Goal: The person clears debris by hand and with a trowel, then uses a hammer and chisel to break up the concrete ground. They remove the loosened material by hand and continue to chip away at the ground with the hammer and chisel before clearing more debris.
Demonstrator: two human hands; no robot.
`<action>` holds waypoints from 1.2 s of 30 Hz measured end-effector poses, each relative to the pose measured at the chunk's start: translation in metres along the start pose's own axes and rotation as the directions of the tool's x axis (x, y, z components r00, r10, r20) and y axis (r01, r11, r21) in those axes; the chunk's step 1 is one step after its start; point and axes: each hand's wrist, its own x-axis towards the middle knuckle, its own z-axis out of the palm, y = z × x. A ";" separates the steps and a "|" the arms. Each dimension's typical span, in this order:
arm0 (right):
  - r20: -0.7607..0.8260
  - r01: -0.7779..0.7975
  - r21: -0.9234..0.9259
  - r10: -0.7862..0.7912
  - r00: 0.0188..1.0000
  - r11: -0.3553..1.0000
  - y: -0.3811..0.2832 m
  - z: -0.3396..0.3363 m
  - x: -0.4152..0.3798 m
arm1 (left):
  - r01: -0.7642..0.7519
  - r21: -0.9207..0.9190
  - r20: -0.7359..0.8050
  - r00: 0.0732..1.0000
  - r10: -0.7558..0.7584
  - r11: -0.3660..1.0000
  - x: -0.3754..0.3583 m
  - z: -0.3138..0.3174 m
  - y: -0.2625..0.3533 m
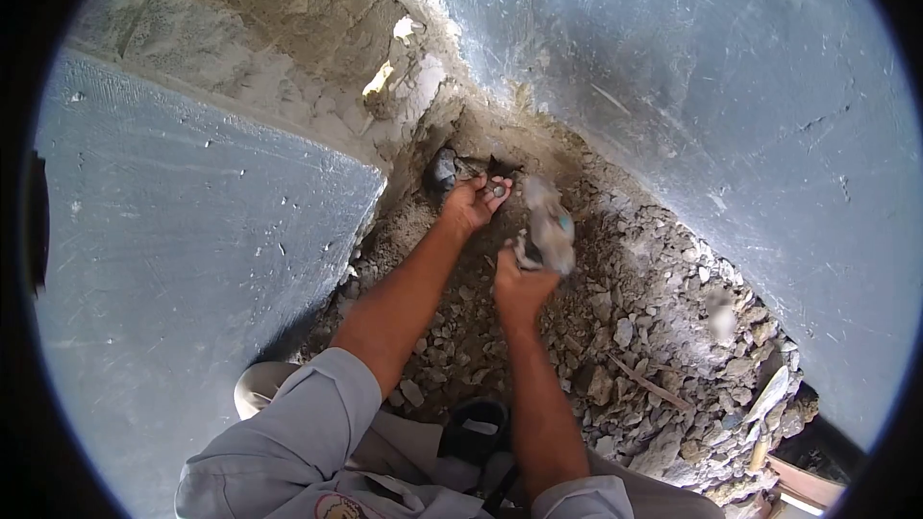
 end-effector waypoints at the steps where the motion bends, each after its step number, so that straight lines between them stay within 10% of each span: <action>1: 0.143 -0.070 -0.089 0.082 0.986 0.994 0.004 0.001 0.007 | 0.025 0.000 -0.010 1.000 -0.025 1.000 0.003 -0.002 -0.002; 4: 0.317 -0.537 -0.332 0.628 0.711 0.775 0.005 -0.009 0.029 | 0.055 0.046 -0.017 0.998 -0.054 0.997 0.021 -0.008 -0.005; 11: 0.204 -0.436 -0.013 0.429 0.880 0.900 -0.040 -0.035 0.019 | 0.028 0.216 0.100 0.994 -0.050 0.976 -0.019 0.003 -0.018; 14: 0.175 -0.367 -0.154 0.391 0.904 0.917 -0.048 -0.041 0.027 | 0.010 0.237 0.170 0.984 -0.051 0.971 -0.030 0.007 -0.005; 20: 0.076 0.133 -0.065 -0.128 0.989 0.989 -0.047 -0.027 0.003 | 0.066 0.027 0.266 0.961 -0.071 0.997 -0.029 -0.009 0.024; 23: 0.388 0.608 -0.488 -0.468 0.794 0.627 0.019 -0.027 -0.003 | 0.096 -0.052 0.186 0.979 -0.085 0.994 -0.030 -0.005 0.037; 25: 0.330 0.021 -0.342 0.099 0.939 0.939 0.019 -0.005 -0.001 | 0.055 -0.093 0.169 0.985 -0.038 0.994 -0.030 0.005 0.035; 27: 0.368 0.021 -0.503 0.192 0.910 0.864 0.016 -0.002 0.001 | 0.077 -0.096 0.299 0.953 -0.045 0.992 -0.018 -0.006 0.038; 33: 0.291 0.087 -0.076 -0.062 0.955 0.993 -0.054 0.002 -0.020 | 0.077 -0.045 0.159 0.985 -0.068 0.996 -0.018 0.003 0.030; 36: 0.452 0.656 -0.615 -0.486 0.748 0.437 -0.042 -0.007 -0.003 | 0.012 0.006 0.135 0.991 -0.013 1.000 -0.030 0.010 0.024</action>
